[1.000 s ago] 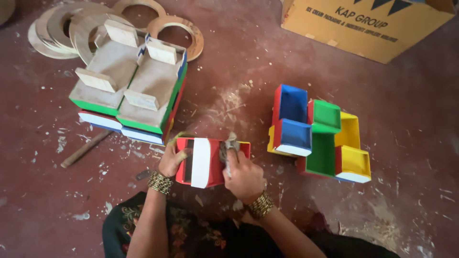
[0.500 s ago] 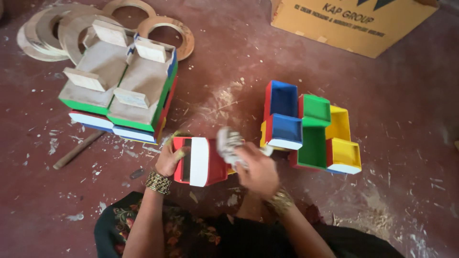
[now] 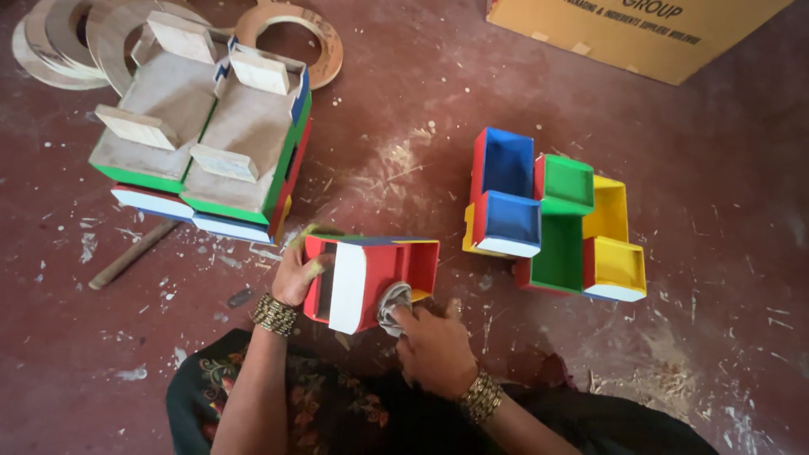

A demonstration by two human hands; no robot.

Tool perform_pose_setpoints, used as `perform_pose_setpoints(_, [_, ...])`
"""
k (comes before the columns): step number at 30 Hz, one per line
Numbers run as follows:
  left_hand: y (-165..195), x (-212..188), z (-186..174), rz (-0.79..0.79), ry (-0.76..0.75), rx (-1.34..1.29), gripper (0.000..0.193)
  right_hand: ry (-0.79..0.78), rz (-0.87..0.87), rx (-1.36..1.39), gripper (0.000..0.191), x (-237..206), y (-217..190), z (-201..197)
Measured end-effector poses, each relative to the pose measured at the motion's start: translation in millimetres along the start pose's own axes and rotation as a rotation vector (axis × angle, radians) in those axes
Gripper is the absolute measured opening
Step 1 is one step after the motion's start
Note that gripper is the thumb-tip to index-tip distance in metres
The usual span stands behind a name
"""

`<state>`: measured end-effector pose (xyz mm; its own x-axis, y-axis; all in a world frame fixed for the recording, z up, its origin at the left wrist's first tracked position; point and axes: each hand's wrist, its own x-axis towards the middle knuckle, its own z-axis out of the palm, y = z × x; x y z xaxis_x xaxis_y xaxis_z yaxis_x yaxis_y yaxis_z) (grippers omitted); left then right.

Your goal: The person sits on the workshop floor and wipes colorful wooden craft pieces one at a time with a cloth, turning each piece to clean its surfaces and setting cleaned pieces aside with the others.

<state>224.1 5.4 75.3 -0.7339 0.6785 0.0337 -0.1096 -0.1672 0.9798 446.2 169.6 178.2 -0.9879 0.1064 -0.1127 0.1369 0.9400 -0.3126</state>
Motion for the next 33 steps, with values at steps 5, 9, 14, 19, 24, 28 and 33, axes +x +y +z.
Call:
perform_pose_setpoints(5, [-4, 1, -1, 0.004, -0.019, -0.05, 0.039, -0.164, -0.02, 0.907, 0.033, 10, 26, -23])
perform_pose_setpoints(9, [-7, 2, -2, -0.054, -0.018, -0.114, 0.043, 0.293, -0.243, 0.613, 0.031, 24, 19, -22])
perform_pose_setpoints(14, [-6, 0, -5, 0.018, -0.07, -0.053, 0.045, 0.362, -0.175, 0.284, 0.017, 44, -5, -18])
perform_pose_setpoints(19, [-5, 3, -4, -0.034, -0.061, -0.066, 0.05, 0.427, 0.05, 0.235, 0.027, 41, -1, -25])
perform_pose_setpoints(24, [-2, 4, -2, 0.0, -0.094, -0.055, 0.049, 0.275, 0.017, 0.475, 0.026, 35, 8, -12])
perform_pose_setpoints(28, [3, 4, -4, 0.044, -0.101, -0.01, 0.049, -0.037, 0.076, 0.696, 0.027, 33, 10, 13])
perform_pose_setpoints(33, [3, 4, -7, 0.065, -0.121, 0.05, 0.047, -0.296, 0.047, 1.433, 0.064, 0, 7, 52])
